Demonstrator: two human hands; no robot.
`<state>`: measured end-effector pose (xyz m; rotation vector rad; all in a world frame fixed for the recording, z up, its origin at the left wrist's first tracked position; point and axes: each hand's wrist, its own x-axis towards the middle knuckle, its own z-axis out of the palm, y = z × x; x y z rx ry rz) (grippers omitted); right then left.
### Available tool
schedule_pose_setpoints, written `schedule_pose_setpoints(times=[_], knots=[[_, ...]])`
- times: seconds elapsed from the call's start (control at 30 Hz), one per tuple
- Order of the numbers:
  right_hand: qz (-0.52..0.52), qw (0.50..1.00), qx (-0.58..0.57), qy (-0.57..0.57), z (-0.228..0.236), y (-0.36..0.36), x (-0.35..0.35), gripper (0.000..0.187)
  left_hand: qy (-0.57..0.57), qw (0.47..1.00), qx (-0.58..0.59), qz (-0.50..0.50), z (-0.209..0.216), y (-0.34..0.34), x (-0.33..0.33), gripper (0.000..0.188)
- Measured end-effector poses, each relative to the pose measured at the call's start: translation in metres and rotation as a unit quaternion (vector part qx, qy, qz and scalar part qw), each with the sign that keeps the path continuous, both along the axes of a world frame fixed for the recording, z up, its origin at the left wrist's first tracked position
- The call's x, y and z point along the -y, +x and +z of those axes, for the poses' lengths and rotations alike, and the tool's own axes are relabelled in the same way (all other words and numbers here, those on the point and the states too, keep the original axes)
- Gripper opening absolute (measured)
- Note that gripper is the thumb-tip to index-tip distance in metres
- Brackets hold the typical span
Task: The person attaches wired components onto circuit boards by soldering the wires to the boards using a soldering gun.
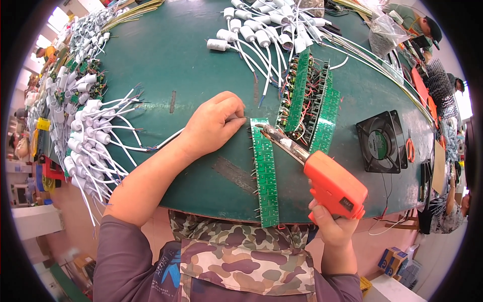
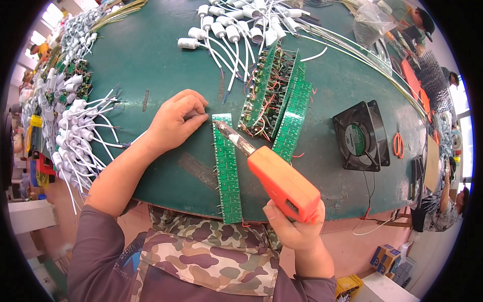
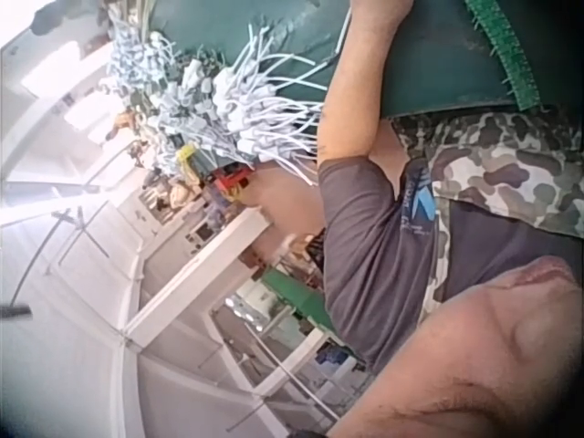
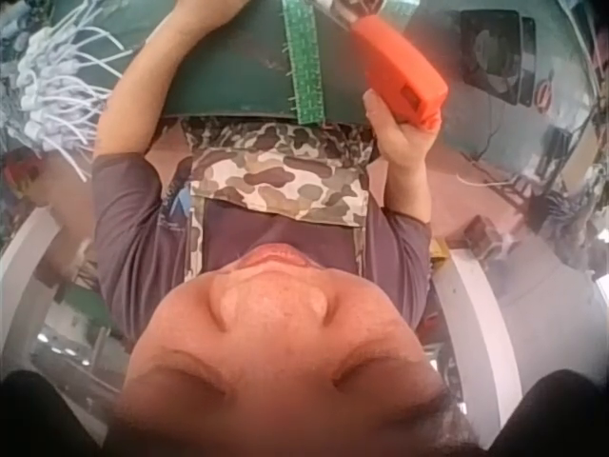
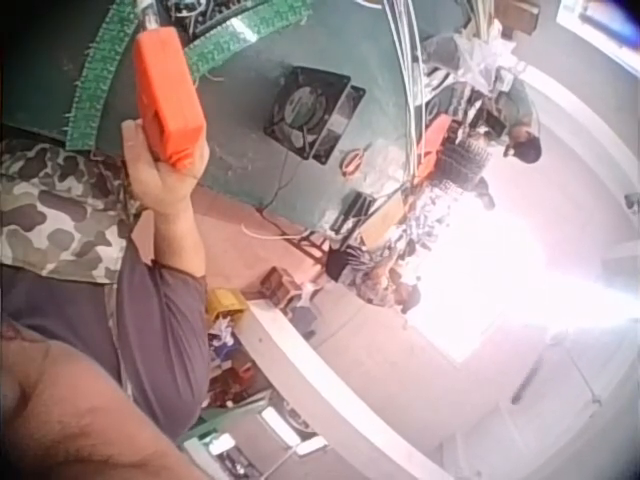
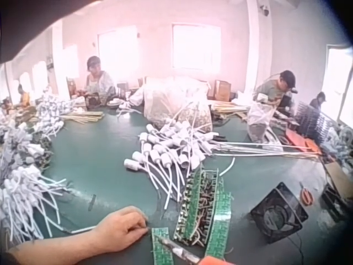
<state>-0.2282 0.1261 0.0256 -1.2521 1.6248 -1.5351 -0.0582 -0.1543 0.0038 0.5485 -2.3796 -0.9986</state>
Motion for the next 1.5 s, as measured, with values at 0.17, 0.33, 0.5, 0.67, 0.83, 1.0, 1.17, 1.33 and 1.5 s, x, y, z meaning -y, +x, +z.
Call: schedule_pose_setpoints(times=[0.17,0.33,0.5,0.67,0.83,1.0,1.17,1.33,1.5], knots=[[-0.059,0.996,0.062,0.004,0.008,0.007,0.007,0.035,-0.018,1.0,-0.002,0.01,-0.001,-0.002,0.0,0.015],[-0.05,0.997,0.064,0.007,0.011,0.006,0.007,0.035,-0.026,0.999,-0.015,0.021,-0.001,-0.002,-0.003,0.013],[-0.053,0.996,0.069,-0.006,0.01,0.007,0.009,0.035,-0.03,0.999,-0.025,0.011,-0.003,-0.001,-0.002,0.01],[0.003,1.0,0.014,-0.014,0.002,-0.002,0.004,0.047,-0.046,0.999,-0.016,-0.008,0.002,-0.002,-0.001,0.01],[-0.001,0.999,0.03,-0.017,0.002,-0.001,0.006,0.047,-0.062,0.998,-0.004,0.016,0.001,-0.002,-0.001,0.012],[0.004,0.999,0.026,-0.026,0.002,-0.002,0.007,0.048,-0.018,1.0,0.002,0.001,0.0,-0.002,0.001,0.012],[-0.003,0.999,0.041,-0.021,0.002,-0.001,0.006,0.05,-0.003,1.0,-0.002,-0.007,0.001,-0.001,0.001,0.013],[0.004,0.999,0.034,-0.032,0.0,-0.002,0.006,0.051,-0.006,1.0,-0.002,0.011,0.001,-0.001,0.0,0.014],[-0.003,0.999,0.022,-0.023,0.002,-0.002,0.004,0.051,0.016,1.0,-0.003,0.02,0.002,-0.001,-0.001,0.015]])
